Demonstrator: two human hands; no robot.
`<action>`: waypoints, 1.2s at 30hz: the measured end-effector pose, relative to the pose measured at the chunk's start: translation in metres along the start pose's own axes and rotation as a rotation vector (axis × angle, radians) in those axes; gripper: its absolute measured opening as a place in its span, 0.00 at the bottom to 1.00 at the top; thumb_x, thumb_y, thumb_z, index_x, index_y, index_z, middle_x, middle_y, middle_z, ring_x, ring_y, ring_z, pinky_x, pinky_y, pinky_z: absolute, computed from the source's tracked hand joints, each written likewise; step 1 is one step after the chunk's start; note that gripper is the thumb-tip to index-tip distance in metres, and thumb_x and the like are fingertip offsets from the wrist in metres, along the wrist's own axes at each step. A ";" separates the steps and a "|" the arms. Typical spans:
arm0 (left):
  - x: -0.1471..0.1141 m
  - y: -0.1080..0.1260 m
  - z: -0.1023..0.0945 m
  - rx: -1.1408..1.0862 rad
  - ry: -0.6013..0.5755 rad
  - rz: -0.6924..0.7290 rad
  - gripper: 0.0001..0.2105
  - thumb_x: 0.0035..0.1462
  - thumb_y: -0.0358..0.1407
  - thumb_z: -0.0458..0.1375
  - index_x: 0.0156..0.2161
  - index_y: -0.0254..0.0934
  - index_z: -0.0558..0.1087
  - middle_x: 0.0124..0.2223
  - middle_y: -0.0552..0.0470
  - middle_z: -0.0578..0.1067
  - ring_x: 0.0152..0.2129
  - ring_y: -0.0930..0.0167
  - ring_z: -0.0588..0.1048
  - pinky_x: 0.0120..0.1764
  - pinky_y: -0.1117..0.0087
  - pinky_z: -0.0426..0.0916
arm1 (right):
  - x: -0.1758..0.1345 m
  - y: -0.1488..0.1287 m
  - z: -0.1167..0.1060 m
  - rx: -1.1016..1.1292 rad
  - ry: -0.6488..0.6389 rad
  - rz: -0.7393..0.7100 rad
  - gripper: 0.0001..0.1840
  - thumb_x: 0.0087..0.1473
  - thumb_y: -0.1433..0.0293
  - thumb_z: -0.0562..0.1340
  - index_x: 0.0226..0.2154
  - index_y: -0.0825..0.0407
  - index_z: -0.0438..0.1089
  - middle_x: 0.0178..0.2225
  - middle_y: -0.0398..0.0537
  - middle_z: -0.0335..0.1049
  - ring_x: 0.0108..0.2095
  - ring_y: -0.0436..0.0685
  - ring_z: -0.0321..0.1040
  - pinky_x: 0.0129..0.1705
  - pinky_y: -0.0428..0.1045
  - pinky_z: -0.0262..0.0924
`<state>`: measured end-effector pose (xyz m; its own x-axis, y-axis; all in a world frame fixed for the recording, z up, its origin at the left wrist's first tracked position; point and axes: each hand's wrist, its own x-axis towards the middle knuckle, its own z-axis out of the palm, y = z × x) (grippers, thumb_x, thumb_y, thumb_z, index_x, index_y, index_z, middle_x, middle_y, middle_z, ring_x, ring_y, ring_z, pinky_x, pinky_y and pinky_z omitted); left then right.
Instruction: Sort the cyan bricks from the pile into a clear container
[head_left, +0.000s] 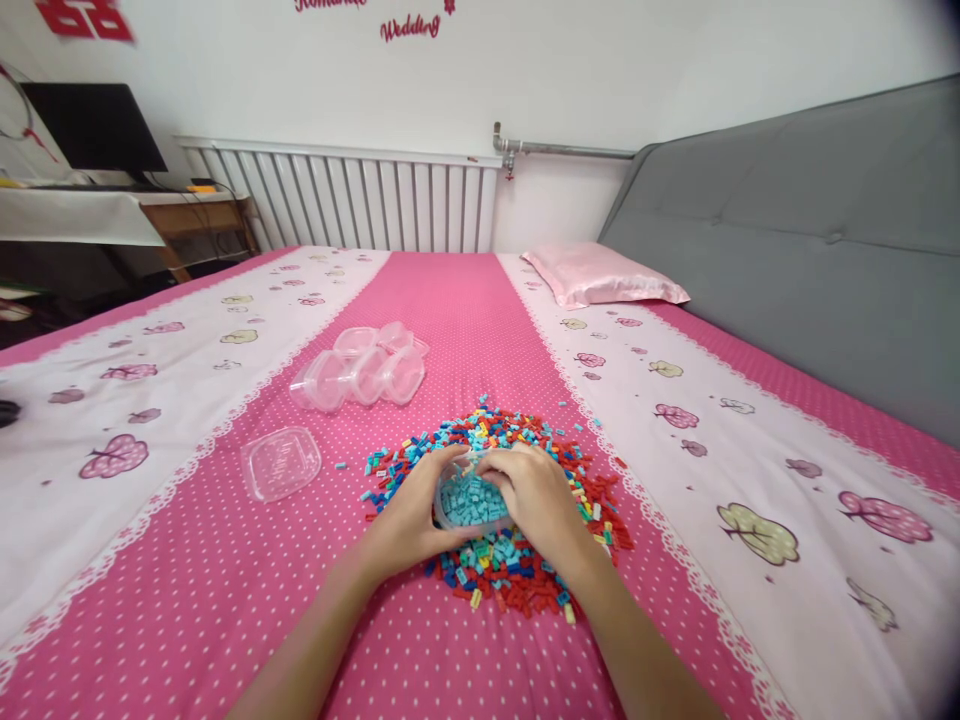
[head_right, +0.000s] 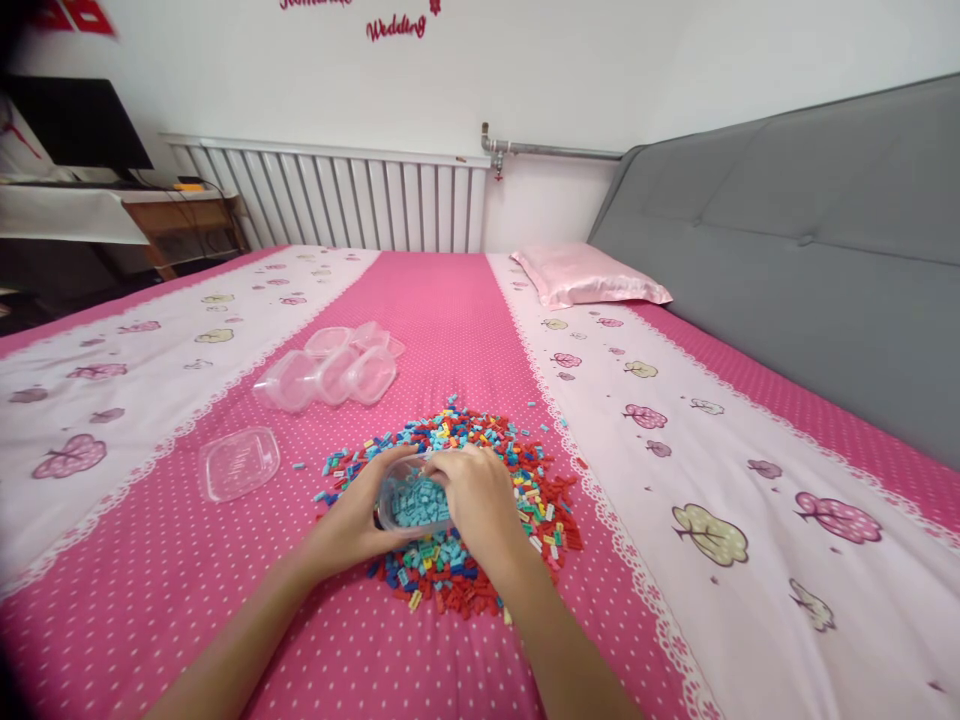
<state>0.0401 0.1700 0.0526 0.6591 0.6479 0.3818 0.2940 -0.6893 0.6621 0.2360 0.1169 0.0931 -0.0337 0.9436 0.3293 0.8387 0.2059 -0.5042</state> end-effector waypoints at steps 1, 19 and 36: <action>0.000 0.000 0.000 -0.006 0.005 -0.006 0.39 0.52 0.44 0.69 0.64 0.46 0.54 0.60 0.43 0.68 0.56 0.56 0.71 0.56 0.51 0.68 | 0.000 0.004 -0.003 0.046 0.052 0.005 0.10 0.60 0.73 0.62 0.36 0.45 0.79 0.36 0.46 0.78 0.39 0.58 0.72 0.44 0.50 0.60; 0.001 -0.017 -0.005 0.026 0.170 -0.132 0.35 0.55 0.43 0.66 0.63 0.43 0.53 0.60 0.41 0.68 0.57 0.55 0.70 0.57 0.48 0.66 | -0.002 0.091 -0.035 0.400 -0.159 0.222 0.11 0.54 0.62 0.62 0.32 0.52 0.75 0.27 0.45 0.75 0.29 0.55 0.70 0.32 0.48 0.60; 0.003 -0.011 -0.006 0.015 0.178 -0.117 0.33 0.56 0.41 0.66 0.62 0.43 0.55 0.59 0.42 0.69 0.56 0.55 0.71 0.56 0.48 0.66 | -0.009 0.053 -0.014 -0.136 -0.324 0.185 0.08 0.49 0.74 0.70 0.34 0.46 0.77 0.37 0.43 0.76 0.38 0.55 0.73 0.36 0.47 0.57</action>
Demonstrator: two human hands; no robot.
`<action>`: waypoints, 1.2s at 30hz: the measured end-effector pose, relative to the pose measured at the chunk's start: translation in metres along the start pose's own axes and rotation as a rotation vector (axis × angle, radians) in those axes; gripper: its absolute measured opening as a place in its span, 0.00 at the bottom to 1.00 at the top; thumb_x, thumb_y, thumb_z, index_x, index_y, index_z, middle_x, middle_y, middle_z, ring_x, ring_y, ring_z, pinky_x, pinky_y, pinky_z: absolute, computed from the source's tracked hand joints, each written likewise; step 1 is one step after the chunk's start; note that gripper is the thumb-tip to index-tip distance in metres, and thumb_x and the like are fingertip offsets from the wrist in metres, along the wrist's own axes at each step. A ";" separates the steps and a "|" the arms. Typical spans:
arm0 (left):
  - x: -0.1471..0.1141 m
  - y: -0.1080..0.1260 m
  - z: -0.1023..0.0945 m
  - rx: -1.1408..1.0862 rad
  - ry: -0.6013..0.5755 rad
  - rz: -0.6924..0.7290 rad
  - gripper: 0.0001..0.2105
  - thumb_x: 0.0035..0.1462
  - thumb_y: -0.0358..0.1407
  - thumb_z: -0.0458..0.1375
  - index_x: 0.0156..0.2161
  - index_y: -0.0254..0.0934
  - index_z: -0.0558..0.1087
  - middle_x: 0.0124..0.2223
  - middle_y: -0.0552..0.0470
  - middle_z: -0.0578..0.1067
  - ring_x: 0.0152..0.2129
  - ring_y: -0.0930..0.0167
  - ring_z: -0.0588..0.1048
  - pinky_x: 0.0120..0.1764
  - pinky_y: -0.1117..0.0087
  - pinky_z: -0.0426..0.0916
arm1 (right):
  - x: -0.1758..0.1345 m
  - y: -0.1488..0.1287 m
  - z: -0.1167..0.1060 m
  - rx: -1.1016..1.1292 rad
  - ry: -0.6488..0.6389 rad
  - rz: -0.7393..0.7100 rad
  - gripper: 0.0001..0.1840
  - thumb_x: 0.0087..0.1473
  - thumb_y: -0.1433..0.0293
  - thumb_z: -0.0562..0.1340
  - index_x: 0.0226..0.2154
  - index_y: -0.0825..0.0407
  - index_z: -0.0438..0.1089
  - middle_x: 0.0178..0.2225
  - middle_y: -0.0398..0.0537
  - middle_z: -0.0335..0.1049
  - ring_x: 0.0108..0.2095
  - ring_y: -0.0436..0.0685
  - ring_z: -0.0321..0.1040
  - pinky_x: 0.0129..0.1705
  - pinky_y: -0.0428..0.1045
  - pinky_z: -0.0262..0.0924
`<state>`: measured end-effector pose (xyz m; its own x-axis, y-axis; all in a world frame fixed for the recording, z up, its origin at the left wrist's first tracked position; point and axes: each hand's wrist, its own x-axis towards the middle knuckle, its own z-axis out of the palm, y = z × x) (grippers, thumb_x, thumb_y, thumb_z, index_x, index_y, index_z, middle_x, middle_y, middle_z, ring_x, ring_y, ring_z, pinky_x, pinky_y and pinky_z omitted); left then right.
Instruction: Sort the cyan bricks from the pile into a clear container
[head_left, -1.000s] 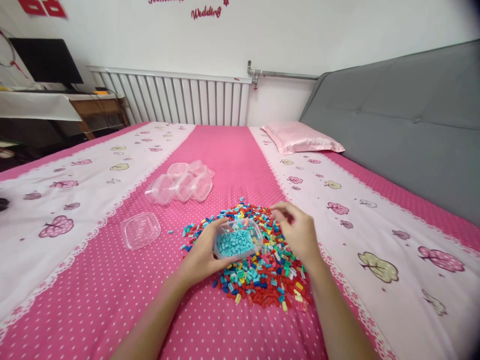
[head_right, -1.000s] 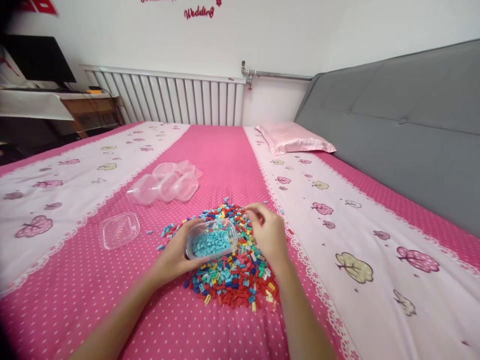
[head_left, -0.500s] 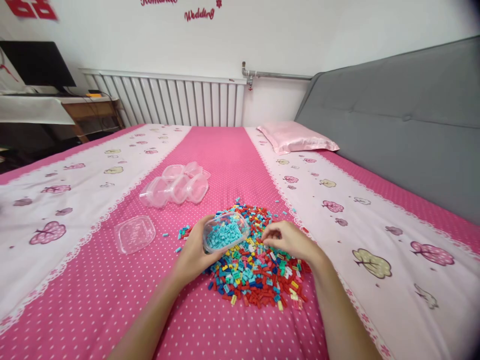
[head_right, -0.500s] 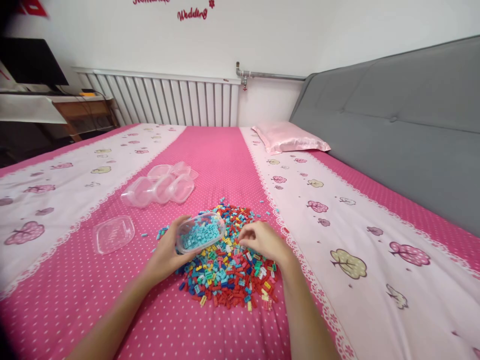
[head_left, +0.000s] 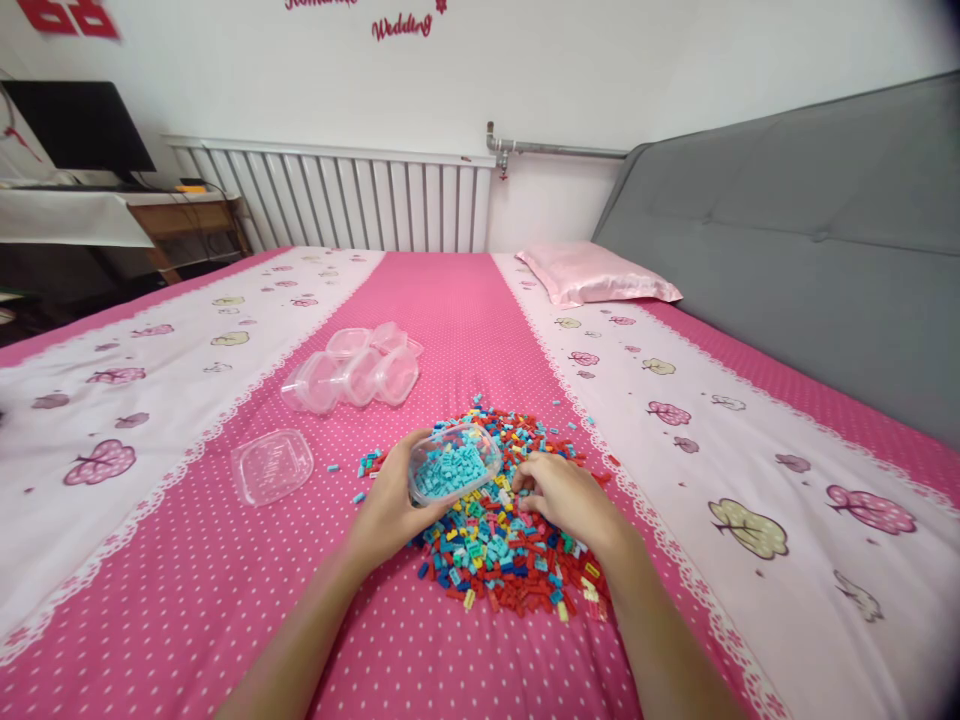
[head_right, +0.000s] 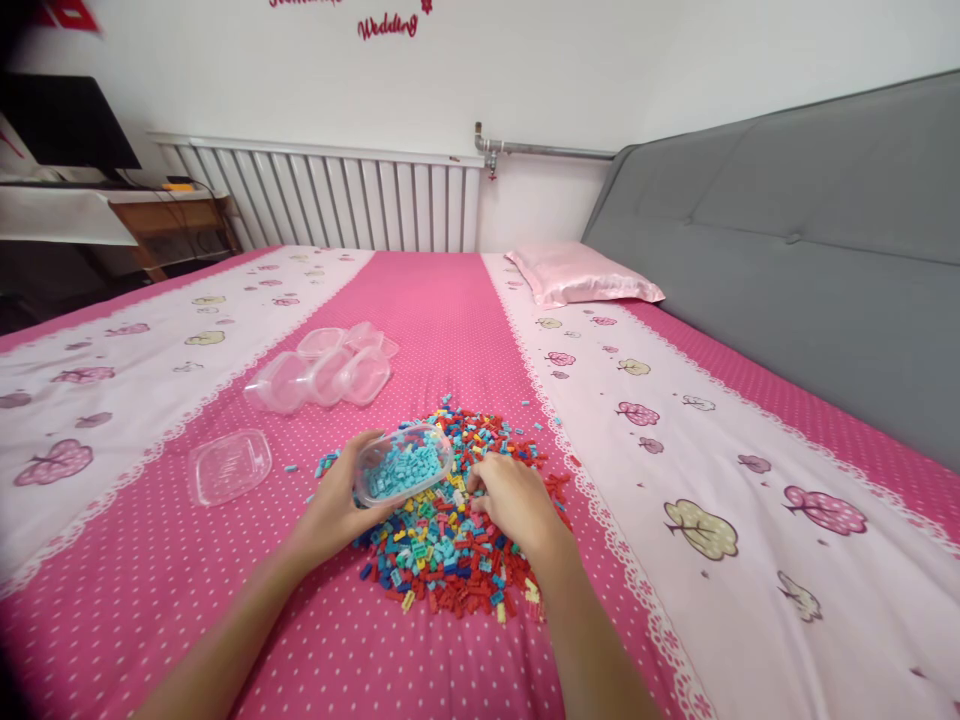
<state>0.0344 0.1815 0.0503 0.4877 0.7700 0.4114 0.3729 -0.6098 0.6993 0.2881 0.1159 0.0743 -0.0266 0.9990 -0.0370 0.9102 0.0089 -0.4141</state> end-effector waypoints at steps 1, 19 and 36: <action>0.000 0.000 0.000 0.002 -0.001 -0.001 0.33 0.56 0.41 0.66 0.62 0.43 0.55 0.59 0.42 0.69 0.56 0.55 0.71 0.56 0.48 0.66 | 0.000 0.000 -0.001 -0.002 0.001 -0.001 0.09 0.50 0.75 0.69 0.34 0.46 0.77 0.36 0.43 0.77 0.39 0.56 0.73 0.36 0.47 0.57; -0.001 -0.002 0.000 0.009 -0.005 -0.009 0.34 0.56 0.42 0.66 0.62 0.43 0.54 0.60 0.42 0.68 0.57 0.55 0.70 0.57 0.48 0.66 | 0.004 -0.004 -0.006 0.166 0.086 -0.040 0.07 0.55 0.72 0.64 0.27 0.49 0.75 0.29 0.45 0.78 0.33 0.55 0.74 0.35 0.48 0.59; 0.000 -0.001 0.001 0.005 -0.001 0.002 0.34 0.56 0.41 0.66 0.62 0.43 0.54 0.60 0.41 0.68 0.56 0.55 0.70 0.57 0.47 0.67 | 0.001 0.004 -0.012 0.080 -0.039 -0.173 0.11 0.51 0.78 0.67 0.31 0.45 0.79 0.34 0.42 0.75 0.36 0.53 0.71 0.39 0.47 0.58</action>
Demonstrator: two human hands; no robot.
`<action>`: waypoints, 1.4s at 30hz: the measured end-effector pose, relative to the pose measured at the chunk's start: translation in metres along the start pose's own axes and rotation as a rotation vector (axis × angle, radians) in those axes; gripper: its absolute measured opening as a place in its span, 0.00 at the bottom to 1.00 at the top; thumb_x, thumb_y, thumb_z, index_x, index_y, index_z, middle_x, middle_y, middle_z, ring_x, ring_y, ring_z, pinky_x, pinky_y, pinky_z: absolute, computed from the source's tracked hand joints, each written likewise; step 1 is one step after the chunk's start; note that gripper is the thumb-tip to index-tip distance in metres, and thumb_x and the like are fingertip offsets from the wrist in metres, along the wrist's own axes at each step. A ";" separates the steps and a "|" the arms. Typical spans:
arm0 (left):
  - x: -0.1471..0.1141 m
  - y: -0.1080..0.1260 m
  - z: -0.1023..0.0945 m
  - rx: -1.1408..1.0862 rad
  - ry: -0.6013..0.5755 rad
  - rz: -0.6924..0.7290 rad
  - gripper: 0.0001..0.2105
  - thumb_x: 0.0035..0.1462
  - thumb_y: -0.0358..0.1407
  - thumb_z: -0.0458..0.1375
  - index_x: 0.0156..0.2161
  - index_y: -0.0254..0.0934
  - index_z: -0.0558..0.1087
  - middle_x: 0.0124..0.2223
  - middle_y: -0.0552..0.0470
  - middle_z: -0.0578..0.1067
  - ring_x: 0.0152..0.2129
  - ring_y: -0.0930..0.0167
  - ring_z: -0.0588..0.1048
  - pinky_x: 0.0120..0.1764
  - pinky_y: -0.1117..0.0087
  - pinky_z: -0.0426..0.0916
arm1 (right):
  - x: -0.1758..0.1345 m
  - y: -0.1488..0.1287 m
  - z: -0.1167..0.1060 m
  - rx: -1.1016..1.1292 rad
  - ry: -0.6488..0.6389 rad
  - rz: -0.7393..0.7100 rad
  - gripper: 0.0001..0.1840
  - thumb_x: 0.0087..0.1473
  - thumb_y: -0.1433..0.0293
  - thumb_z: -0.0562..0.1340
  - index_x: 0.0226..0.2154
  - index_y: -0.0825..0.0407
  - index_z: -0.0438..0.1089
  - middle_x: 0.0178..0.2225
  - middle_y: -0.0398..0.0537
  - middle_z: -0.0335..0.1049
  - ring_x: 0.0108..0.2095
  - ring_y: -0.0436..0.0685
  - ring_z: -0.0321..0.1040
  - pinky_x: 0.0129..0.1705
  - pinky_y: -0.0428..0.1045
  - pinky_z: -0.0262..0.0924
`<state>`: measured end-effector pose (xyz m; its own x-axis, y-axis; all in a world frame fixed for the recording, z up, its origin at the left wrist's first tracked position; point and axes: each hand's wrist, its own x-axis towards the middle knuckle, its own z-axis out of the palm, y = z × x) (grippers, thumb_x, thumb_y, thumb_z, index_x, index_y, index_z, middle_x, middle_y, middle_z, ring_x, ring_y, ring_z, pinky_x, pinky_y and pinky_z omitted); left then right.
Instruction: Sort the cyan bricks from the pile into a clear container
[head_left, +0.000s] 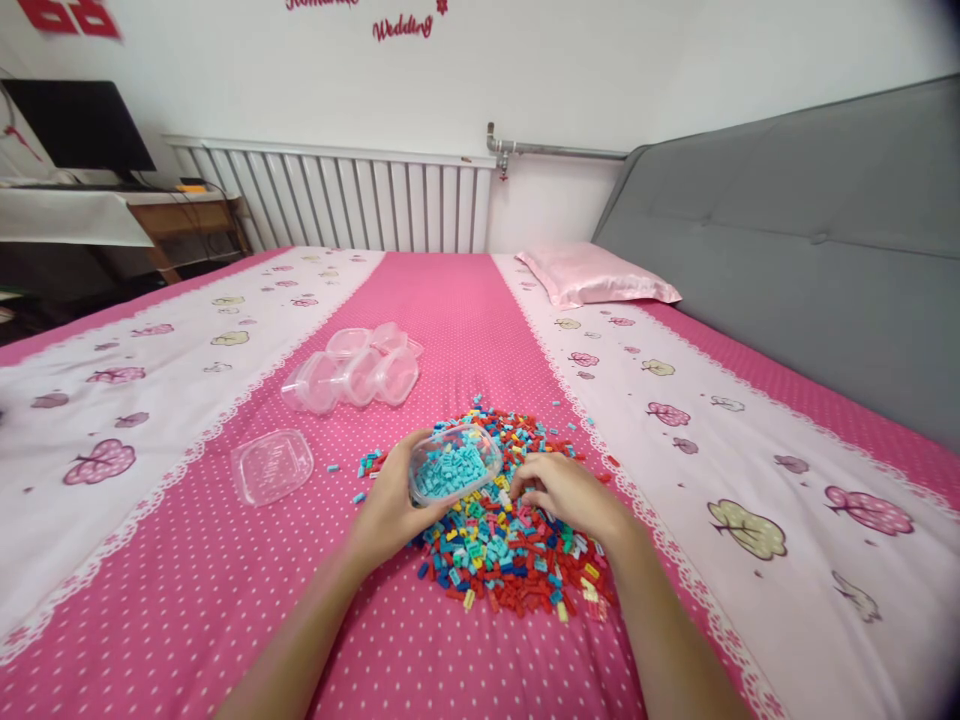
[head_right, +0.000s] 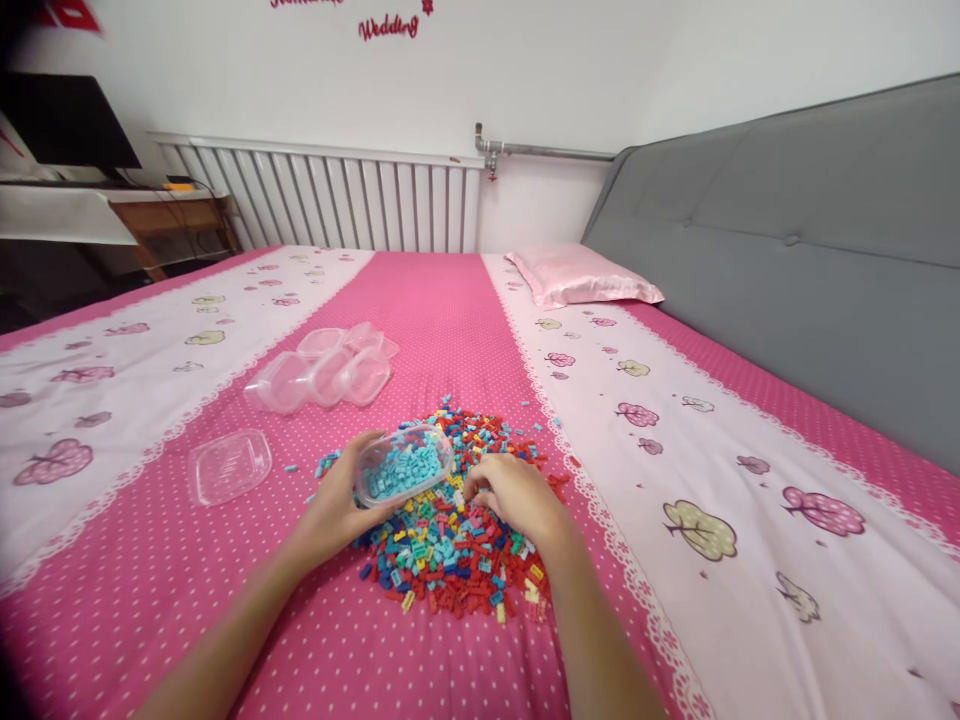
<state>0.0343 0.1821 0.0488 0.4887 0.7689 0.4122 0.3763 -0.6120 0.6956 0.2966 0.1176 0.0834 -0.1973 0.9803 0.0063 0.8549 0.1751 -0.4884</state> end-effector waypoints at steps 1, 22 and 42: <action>0.000 0.000 0.000 -0.001 -0.001 0.001 0.34 0.56 0.41 0.66 0.62 0.43 0.54 0.59 0.42 0.68 0.56 0.55 0.70 0.57 0.47 0.67 | 0.000 -0.001 0.001 -0.005 -0.008 0.003 0.11 0.51 0.79 0.67 0.32 0.45 0.80 0.34 0.42 0.75 0.37 0.54 0.71 0.40 0.47 0.58; -0.002 0.006 0.001 -0.044 -0.096 0.045 0.37 0.55 0.42 0.67 0.64 0.44 0.54 0.61 0.41 0.67 0.58 0.55 0.70 0.58 0.50 0.67 | 0.004 -0.003 -0.011 0.380 0.312 -0.063 0.05 0.57 0.75 0.63 0.33 0.51 0.76 0.34 0.44 0.73 0.34 0.53 0.68 0.38 0.48 0.60; -0.006 0.014 0.006 0.038 -0.133 0.183 0.40 0.51 0.47 0.70 0.63 0.45 0.54 0.58 0.44 0.68 0.54 0.57 0.71 0.56 0.53 0.67 | 0.001 -0.043 0.023 -0.221 0.273 -0.143 0.12 0.58 0.75 0.66 0.25 0.48 0.75 0.32 0.42 0.72 0.38 0.54 0.66 0.44 0.53 0.43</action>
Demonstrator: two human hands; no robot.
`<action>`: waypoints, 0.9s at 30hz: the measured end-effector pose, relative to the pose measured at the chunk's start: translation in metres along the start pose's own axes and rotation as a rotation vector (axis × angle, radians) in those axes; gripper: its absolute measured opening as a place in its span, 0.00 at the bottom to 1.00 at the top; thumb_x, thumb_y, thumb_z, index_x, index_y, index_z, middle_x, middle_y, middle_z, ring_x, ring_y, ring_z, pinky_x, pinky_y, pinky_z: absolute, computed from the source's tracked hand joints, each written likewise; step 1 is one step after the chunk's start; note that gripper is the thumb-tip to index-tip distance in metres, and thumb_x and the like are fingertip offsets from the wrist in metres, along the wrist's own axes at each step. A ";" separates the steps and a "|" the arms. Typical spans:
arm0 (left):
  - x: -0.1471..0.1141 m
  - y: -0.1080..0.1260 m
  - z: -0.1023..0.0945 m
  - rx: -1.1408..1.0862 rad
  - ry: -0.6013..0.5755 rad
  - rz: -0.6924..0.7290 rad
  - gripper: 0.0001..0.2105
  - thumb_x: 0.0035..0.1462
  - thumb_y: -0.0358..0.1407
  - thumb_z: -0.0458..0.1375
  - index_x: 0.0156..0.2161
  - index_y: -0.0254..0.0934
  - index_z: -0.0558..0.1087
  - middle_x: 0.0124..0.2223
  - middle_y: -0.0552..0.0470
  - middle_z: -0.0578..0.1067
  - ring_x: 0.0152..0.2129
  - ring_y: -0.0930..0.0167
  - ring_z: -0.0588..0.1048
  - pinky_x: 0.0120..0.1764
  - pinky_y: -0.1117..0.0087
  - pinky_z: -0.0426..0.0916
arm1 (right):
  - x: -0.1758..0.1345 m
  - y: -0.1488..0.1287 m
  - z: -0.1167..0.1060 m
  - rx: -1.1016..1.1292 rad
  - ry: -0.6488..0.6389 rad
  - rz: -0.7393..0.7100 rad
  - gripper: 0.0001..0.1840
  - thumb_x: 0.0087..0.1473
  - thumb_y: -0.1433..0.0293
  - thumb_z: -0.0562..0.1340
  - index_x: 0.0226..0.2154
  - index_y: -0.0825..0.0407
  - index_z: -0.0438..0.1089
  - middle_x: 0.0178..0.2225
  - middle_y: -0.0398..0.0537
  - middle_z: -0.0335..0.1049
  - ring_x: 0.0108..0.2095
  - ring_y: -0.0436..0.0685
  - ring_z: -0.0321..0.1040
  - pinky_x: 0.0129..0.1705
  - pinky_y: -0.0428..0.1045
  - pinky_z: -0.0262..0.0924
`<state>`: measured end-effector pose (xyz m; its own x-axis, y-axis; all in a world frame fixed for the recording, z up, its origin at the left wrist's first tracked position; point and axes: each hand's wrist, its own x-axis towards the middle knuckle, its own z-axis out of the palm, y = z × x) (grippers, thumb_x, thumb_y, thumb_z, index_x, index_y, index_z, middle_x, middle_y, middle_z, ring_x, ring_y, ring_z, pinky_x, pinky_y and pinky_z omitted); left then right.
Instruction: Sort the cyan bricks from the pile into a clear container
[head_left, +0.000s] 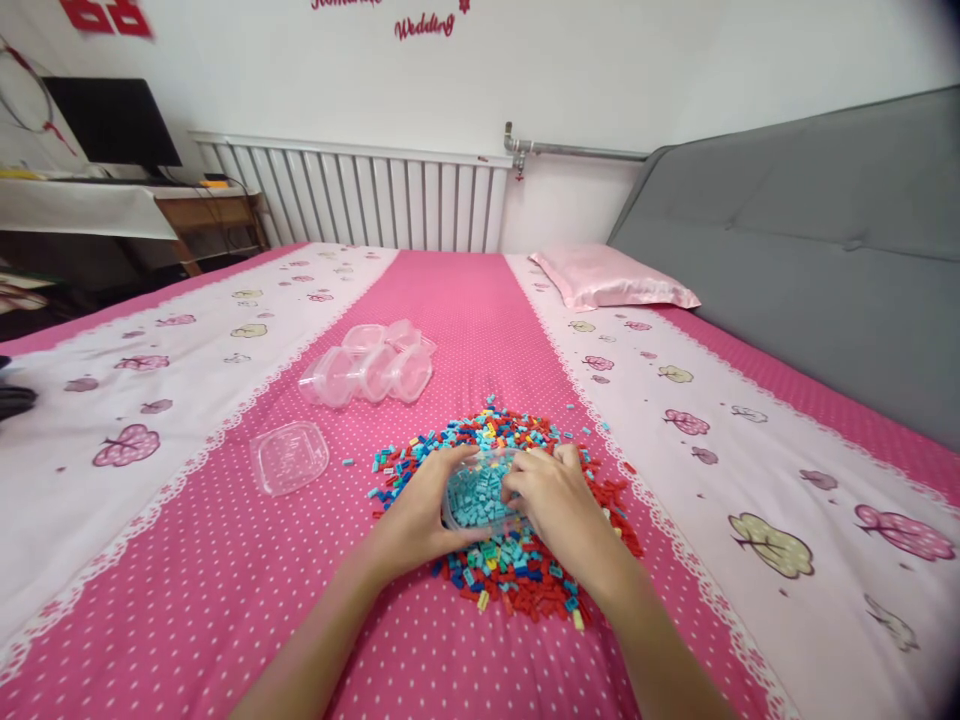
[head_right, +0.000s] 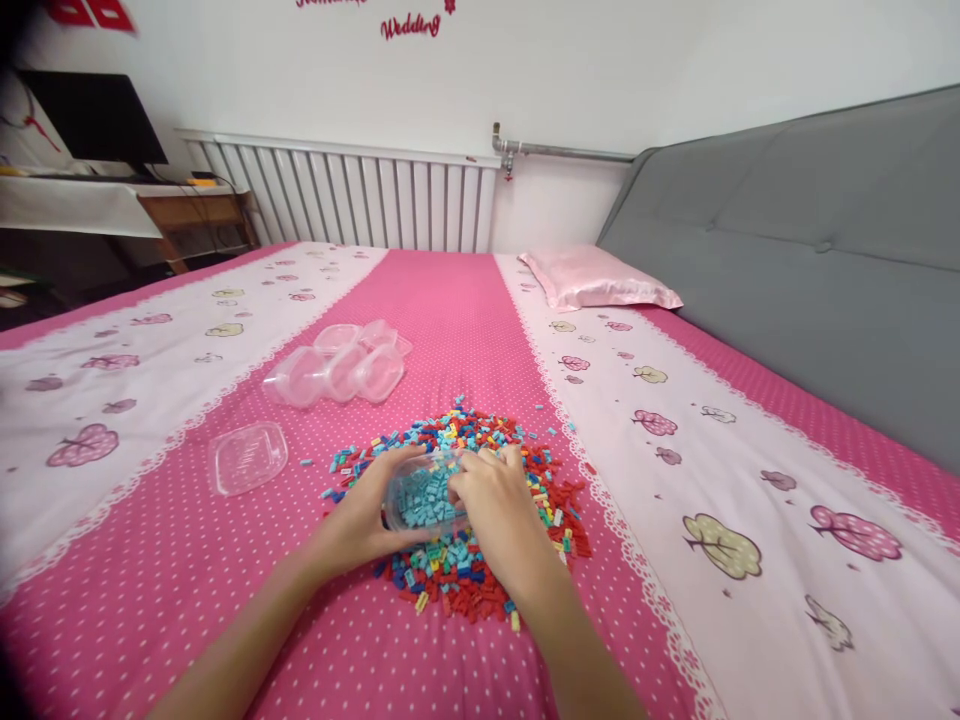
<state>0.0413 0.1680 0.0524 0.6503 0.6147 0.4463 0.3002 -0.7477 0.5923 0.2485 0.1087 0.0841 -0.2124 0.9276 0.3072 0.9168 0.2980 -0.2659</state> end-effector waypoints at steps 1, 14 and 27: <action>0.000 0.000 0.000 -0.002 -0.001 -0.001 0.40 0.52 0.47 0.70 0.63 0.46 0.54 0.58 0.44 0.68 0.55 0.57 0.71 0.56 0.54 0.67 | 0.001 -0.002 0.000 0.014 -0.005 -0.001 0.11 0.58 0.75 0.66 0.25 0.49 0.75 0.32 0.42 0.73 0.38 0.54 0.66 0.44 0.53 0.43; 0.003 0.003 0.005 -0.037 -0.008 0.015 0.39 0.52 0.42 0.70 0.64 0.43 0.55 0.60 0.42 0.68 0.57 0.56 0.69 0.59 0.54 0.65 | 0.024 -0.043 0.008 0.075 -0.102 0.132 0.05 0.59 0.74 0.64 0.36 0.50 0.76 0.41 0.48 0.79 0.45 0.59 0.72 0.46 0.50 0.59; 0.001 -0.002 0.006 -0.059 -0.027 -0.029 0.42 0.50 0.43 0.71 0.64 0.43 0.53 0.62 0.41 0.66 0.59 0.55 0.67 0.60 0.52 0.64 | 0.017 -0.035 0.004 0.127 -0.009 0.148 0.08 0.59 0.75 0.63 0.38 0.48 0.77 0.41 0.46 0.78 0.44 0.56 0.71 0.48 0.49 0.58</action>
<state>0.0455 0.1682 0.0471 0.6610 0.6284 0.4101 0.2782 -0.7128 0.6438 0.2112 0.1153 0.0952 -0.0821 0.9651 0.2487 0.8883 0.1840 -0.4208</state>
